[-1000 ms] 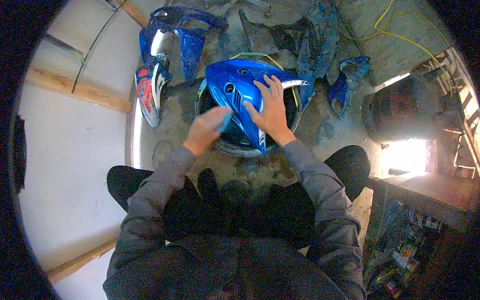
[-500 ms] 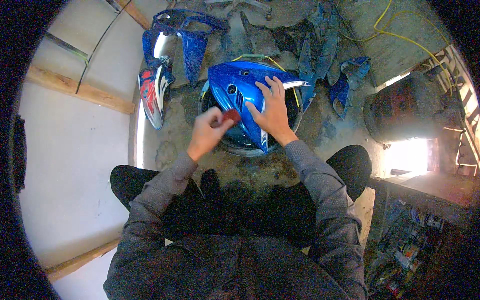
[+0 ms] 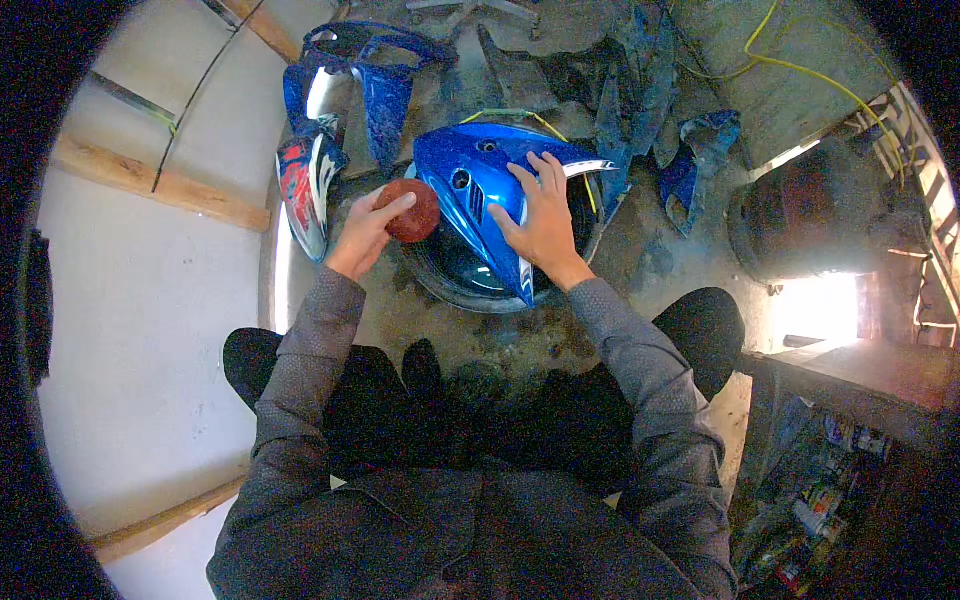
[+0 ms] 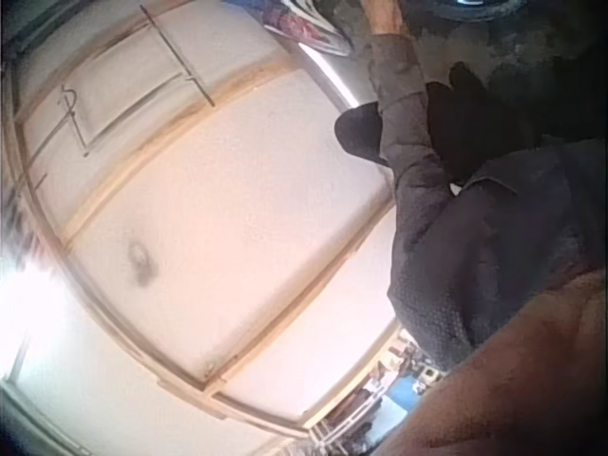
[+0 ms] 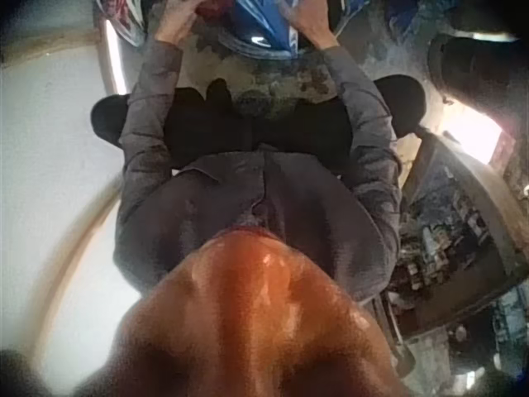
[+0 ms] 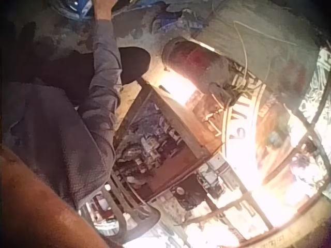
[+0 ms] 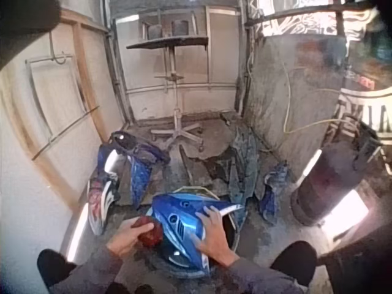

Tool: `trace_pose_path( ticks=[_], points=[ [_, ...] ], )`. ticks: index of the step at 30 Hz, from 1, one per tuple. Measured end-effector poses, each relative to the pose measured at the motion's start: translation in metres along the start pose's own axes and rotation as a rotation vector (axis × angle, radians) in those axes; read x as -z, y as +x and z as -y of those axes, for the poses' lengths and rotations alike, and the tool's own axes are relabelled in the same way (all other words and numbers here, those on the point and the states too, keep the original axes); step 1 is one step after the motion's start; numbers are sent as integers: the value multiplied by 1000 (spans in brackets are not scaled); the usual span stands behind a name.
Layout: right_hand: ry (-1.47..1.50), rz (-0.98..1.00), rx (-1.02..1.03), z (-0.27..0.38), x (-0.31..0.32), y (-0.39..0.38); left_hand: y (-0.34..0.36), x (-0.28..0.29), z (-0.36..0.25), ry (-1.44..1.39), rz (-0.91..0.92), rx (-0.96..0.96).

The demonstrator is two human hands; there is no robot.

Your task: The person holds a motorcycle fairing over a bucket and sands its surface using a sanding sponge.

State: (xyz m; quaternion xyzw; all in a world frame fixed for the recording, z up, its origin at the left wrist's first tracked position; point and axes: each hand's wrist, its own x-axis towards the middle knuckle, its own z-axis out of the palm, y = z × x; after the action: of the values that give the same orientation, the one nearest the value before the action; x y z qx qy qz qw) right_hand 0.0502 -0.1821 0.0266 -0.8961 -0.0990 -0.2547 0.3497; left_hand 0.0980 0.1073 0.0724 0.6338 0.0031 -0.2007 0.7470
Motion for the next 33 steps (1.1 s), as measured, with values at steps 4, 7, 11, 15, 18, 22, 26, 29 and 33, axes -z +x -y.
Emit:
trace_pose_path(
  ticks=[4,7,11,15,18,22,26,29,33],
  points=[
    [11,-4,8,1,-2,1,2,3,5,85,6,-27],
    [13,-8,6,-2,-1,-1,-7,-13,4,564,-120,-289],
    [14,-10,8,2,-4,1,-18,-29,30,1018,-172,-764],
    [18,-12,10,-1,-3,0,-36,-49,57,1090,-32,-837],
    [13,-12,14,-1,-3,0,-45,-61,67,1059,98,-909],
    [17,-18,13,0,-3,0,-65,-70,73,1145,234,-879],
    [10,-16,4,1,-1,0,-60,-64,66,1244,217,-933],
    [4,-12,13,2,-3,1,-60,-66,69,1211,200,-953],
    [2,-10,9,0,-2,1,-61,-70,71,1180,193,-920]
  ],
)
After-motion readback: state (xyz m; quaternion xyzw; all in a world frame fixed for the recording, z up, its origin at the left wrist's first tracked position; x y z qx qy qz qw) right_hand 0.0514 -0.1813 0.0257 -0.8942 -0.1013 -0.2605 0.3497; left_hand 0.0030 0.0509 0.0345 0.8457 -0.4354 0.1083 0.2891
